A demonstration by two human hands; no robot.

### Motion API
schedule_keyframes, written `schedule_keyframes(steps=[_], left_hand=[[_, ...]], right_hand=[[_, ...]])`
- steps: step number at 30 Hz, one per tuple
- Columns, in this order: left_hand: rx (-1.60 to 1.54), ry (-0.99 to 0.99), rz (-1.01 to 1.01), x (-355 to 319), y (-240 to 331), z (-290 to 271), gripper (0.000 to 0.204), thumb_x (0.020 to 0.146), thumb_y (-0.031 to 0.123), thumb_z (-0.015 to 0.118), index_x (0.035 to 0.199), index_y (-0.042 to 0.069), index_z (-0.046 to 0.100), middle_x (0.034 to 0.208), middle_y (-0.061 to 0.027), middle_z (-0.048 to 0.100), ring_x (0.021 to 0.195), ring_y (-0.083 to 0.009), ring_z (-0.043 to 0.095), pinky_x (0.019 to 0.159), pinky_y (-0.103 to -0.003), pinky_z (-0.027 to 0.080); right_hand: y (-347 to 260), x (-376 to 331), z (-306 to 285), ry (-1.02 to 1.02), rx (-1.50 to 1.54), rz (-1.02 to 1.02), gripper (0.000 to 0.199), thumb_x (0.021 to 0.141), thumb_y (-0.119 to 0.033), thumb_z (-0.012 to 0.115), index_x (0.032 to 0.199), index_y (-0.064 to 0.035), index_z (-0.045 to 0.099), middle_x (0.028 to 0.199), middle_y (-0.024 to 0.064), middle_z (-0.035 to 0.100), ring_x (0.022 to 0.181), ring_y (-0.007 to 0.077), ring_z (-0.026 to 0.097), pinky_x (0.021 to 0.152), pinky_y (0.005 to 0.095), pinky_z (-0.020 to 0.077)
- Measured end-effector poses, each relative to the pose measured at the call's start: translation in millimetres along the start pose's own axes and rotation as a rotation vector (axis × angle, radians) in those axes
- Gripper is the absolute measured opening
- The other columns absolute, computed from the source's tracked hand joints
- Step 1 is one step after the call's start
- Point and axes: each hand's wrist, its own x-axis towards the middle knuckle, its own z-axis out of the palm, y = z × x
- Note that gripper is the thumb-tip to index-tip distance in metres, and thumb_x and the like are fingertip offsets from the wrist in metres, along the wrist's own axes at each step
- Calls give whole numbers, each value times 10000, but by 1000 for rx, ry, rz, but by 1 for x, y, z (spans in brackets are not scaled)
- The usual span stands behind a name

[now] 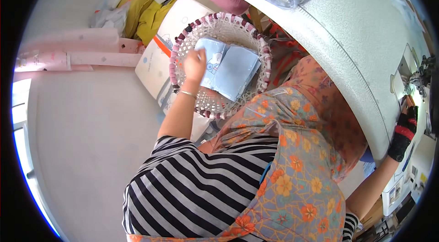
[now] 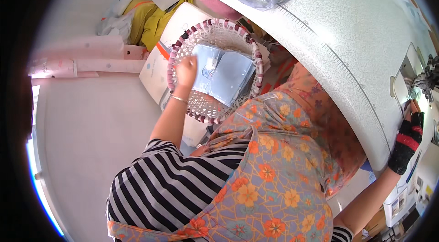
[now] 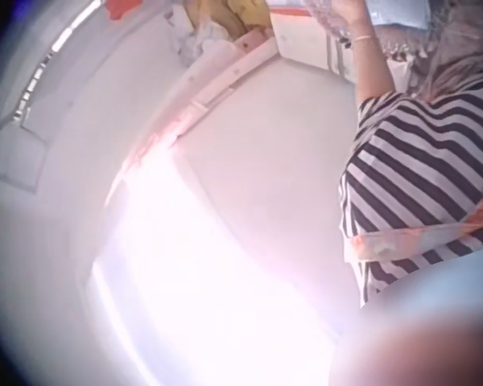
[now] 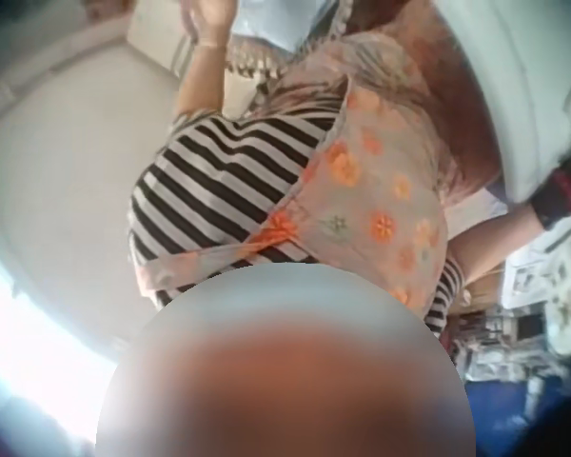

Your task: The person is using a sewing machine to stitch light blue pouches or small bags.

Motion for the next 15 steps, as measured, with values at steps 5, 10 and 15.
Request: schedule_keyframes(steps=[5, 10, 15], left_hand=[[-379, 494, 627, 111, 137, -102, 138, 925, 51, 606, 1023, 24, 700, 868, -136, 656, 774, -275, 636, 718, -358, 510], [-180, 575, 1097, 144, 295, -156, 236, 914, 188, 650, 1063, 11, 693, 999, -149, 699, 901, -288, 664, 832, -366, 522], [182, 203, 914, 147, 359, -156, 304, 870, 325, 656, 996, 55, 719, 994, -156, 693, 889, -335, 667, 777, -432, 530]], right_hand=[[11, 6, 3, -37, -125, 4, 286, 966, -60, 540, 1232, -36, 640, 1282, 134, 635, 1191, 268, 584, 1051, 357, 415], [4, 7, 15, 61, -46, -31, 296, 902, 11, 570, 1177, -45, 662, 1266, 162, 628, 1167, 299, 595, 1017, 374, 454], [-16, 3, 13, 117, 71, -96, 258, 895, 3, 581, 1128, -49, 679, 1214, 163, 654, 1140, 313, 611, 1001, 389, 468]])
